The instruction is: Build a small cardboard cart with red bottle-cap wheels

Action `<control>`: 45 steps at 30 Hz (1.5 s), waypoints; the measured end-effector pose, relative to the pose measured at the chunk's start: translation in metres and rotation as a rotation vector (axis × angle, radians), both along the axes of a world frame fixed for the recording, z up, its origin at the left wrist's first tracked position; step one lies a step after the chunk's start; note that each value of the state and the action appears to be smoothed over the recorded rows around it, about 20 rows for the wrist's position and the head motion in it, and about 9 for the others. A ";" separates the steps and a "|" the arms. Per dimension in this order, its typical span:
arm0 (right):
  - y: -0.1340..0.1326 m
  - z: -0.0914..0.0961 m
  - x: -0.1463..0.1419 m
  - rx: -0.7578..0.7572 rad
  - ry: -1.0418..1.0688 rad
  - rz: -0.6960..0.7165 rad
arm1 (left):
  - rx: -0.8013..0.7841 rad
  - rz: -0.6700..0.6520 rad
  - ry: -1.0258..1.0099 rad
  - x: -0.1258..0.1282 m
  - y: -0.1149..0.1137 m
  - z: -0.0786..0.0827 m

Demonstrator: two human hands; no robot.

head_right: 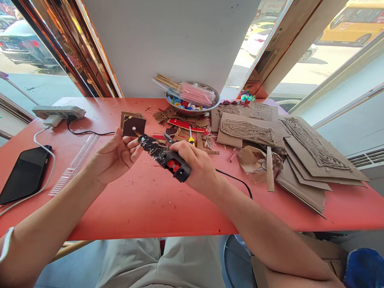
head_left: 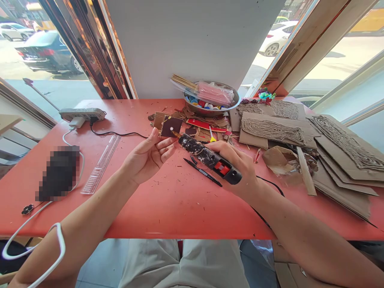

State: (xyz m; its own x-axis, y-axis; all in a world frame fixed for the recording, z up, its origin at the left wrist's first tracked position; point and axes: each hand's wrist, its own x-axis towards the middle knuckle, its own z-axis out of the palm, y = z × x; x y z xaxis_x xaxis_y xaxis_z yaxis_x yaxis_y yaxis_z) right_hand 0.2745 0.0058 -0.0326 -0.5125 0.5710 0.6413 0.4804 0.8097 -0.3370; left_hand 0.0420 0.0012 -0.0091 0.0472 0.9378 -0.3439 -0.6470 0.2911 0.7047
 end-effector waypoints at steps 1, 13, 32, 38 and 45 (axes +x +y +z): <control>0.000 0.000 0.000 0.010 0.007 0.000 | 0.007 0.002 -0.008 0.000 0.000 0.000; 0.001 0.002 -0.003 0.084 0.064 0.031 | 0.023 -0.026 -0.033 -0.003 -0.001 -0.001; 0.006 0.010 -0.003 0.128 -0.221 0.240 | 0.135 0.226 0.238 -0.048 0.029 -0.013; 0.024 0.057 0.032 0.039 0.074 -0.428 | 0.187 0.347 0.206 -0.067 0.037 -0.005; 0.039 0.064 0.098 -0.156 -0.109 -0.394 | 0.165 0.253 0.174 -0.062 0.035 0.000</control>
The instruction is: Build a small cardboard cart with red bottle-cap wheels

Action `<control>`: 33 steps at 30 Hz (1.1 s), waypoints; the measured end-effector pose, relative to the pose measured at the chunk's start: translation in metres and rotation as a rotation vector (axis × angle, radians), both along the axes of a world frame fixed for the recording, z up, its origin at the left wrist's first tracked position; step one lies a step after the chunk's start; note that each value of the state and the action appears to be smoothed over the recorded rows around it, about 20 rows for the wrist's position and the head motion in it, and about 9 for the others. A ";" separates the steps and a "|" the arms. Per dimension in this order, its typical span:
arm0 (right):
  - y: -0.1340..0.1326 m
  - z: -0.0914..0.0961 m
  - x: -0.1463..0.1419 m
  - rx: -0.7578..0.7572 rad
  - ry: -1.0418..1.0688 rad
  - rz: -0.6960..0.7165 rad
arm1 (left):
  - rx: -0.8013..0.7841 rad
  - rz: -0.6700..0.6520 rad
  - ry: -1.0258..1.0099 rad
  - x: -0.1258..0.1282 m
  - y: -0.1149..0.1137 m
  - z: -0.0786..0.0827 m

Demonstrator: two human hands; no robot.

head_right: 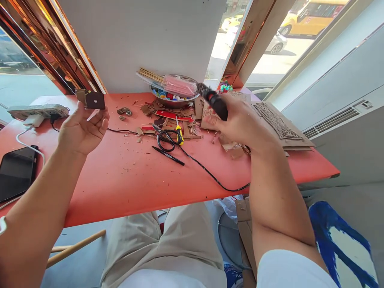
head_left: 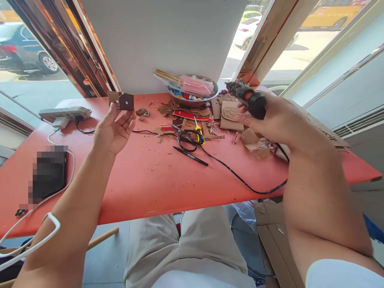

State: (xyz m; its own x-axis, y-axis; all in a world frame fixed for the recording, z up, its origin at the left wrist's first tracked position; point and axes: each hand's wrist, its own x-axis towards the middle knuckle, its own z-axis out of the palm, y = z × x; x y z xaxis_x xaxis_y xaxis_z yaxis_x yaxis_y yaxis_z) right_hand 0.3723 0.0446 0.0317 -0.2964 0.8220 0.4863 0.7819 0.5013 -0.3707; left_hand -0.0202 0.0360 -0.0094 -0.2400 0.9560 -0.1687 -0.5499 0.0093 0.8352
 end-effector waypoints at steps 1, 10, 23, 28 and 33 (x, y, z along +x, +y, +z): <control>-0.004 -0.006 0.005 0.022 -0.032 -0.014 | 0.003 0.000 -0.002 0.001 0.001 -0.001; -0.046 -0.064 0.016 -0.154 -0.177 -0.004 | 0.026 0.013 0.084 -0.002 0.009 -0.008; -0.018 -0.063 0.009 -0.485 -0.157 0.152 | 0.007 -0.045 0.268 -0.007 0.008 -0.021; -0.025 -0.065 0.014 -0.446 -0.225 0.173 | -0.030 -0.203 0.330 0.008 -0.004 -0.018; -0.014 -0.034 0.028 -0.342 -0.286 0.284 | -0.072 -0.188 0.648 0.016 -0.047 -0.029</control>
